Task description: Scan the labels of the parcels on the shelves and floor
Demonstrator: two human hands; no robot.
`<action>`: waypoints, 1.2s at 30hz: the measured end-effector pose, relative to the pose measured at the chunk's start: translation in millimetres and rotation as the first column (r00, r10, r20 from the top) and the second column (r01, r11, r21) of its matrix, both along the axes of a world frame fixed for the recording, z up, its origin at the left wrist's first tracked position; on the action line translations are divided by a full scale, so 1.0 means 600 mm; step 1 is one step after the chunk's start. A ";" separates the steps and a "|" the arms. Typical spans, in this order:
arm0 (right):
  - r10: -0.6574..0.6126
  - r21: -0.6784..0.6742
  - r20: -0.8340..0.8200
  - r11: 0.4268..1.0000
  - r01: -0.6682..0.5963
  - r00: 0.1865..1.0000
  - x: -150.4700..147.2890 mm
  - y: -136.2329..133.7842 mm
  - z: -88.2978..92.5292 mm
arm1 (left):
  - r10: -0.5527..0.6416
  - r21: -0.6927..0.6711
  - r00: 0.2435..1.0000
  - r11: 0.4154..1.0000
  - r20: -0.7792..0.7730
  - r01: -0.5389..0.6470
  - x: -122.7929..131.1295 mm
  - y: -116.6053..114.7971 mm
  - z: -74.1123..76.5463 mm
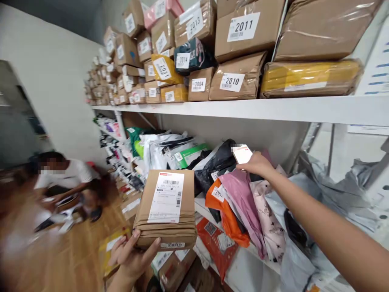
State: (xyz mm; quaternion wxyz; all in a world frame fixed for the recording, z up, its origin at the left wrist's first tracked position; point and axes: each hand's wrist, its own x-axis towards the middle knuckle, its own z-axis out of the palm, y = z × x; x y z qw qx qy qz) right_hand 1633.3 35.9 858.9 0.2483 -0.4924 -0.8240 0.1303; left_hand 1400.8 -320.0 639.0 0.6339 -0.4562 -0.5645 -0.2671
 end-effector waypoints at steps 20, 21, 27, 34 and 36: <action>-0.100 -0.360 -0.880 -0.494 -0.792 0.463 0.033 -0.510 -0.311 | 0.696 -0.344 0.705 0.700 0.132 -0.626 0.273 -0.394 -0.046; -0.116 -0.340 -0.877 -0.534 -0.774 0.465 0.029 -0.521 -0.312 | 0.703 -0.351 0.696 0.694 0.146 -0.628 0.274 -0.399 -0.050; -0.067 -0.331 -0.878 -0.631 -0.702 0.474 -0.023 -0.567 -0.290 | 0.736 -0.414 0.654 0.657 0.174 -0.630 0.248 -0.461 -0.084; 0.084 -0.358 -0.915 -0.619 -0.699 0.394 -0.142 -0.695 -0.281 | 0.743 -0.371 0.664 0.642 0.086 -0.670 0.169 -0.618 -0.134; 0.097 -0.339 -0.927 -0.634 -0.695 0.363 -0.189 -0.753 -0.275 | 0.747 -0.383 0.660 0.635 0.083 -0.670 0.137 -0.679 -0.141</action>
